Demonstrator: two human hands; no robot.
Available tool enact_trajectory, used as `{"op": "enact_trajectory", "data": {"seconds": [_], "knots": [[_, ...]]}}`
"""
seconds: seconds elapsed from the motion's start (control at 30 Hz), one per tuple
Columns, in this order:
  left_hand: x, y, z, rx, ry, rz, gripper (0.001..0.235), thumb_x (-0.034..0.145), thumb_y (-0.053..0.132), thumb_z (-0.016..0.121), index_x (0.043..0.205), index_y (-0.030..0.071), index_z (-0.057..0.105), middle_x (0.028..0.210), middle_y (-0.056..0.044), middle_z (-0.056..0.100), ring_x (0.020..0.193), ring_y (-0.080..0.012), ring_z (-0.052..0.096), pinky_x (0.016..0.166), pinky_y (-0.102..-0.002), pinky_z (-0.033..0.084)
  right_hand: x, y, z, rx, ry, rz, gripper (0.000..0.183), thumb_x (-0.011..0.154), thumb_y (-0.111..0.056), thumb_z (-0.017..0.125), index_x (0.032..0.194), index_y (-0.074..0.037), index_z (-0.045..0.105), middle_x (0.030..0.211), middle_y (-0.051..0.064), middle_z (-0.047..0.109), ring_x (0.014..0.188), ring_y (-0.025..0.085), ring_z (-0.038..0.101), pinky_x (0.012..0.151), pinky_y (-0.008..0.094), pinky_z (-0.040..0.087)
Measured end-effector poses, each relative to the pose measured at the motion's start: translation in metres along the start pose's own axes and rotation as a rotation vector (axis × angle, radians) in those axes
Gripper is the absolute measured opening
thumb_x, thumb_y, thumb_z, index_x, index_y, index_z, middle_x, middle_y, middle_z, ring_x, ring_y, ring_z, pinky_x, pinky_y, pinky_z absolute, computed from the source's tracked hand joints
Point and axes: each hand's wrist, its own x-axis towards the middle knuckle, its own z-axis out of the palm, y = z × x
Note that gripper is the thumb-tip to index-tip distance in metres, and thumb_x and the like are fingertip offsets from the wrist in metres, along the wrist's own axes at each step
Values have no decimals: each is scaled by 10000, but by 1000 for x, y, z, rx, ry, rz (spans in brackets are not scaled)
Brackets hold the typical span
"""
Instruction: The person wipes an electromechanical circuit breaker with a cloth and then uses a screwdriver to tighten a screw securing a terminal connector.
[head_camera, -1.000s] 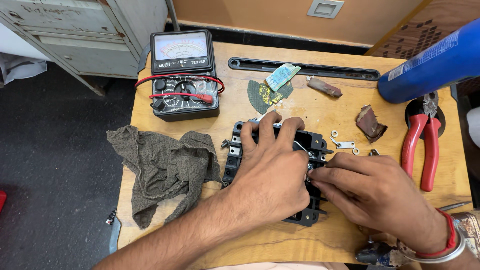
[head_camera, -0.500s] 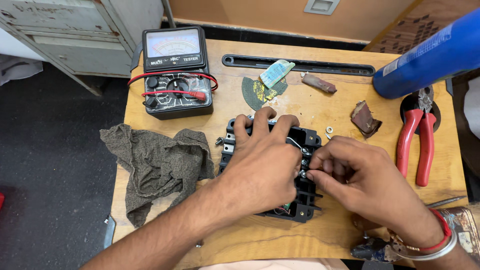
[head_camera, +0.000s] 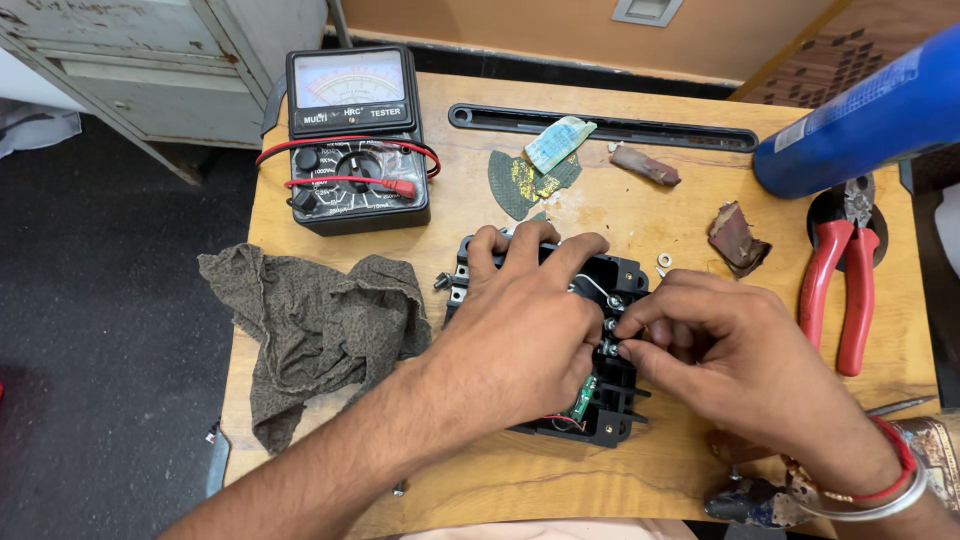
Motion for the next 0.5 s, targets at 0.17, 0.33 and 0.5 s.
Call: {"op": "enact_trajectory", "data": {"seconds": [0.17, 0.33, 0.5], "knots": [[-2, 0, 1, -28, 7, -11, 113, 660, 191, 774, 709, 91, 796, 1415, -171, 528, 1289, -447, 416, 1021, -690, 241, -1, 16, -3, -21, -40, -61, 140, 777, -115, 835, 914, -101, 812, 730, -6, 603, 631, 103, 573, 514, 263, 481], [-3, 1, 3, -8, 28, -7, 122, 671, 202, 779, 705, 87, 795, 1405, -183, 525, 1283, -453, 415, 1023, -711, 225, -1, 18, -4, -1, -64, -191, 148, 812, -118, 815, 954, -101, 776, 814, -21, 626, 679, 89, 602, 546, 240, 508], [-3, 4, 3, 2, 12, -23, 97, 693, 175, 766, 717, 88, 802, 1409, -196, 516, 1273, -460, 416, 1036, -714, 222, -1, 14, -5, -18, -64, -212, 156, 808, -119, 812, 958, -97, 776, 805, -21, 652, 649, 83, 599, 526, 236, 500]]}}
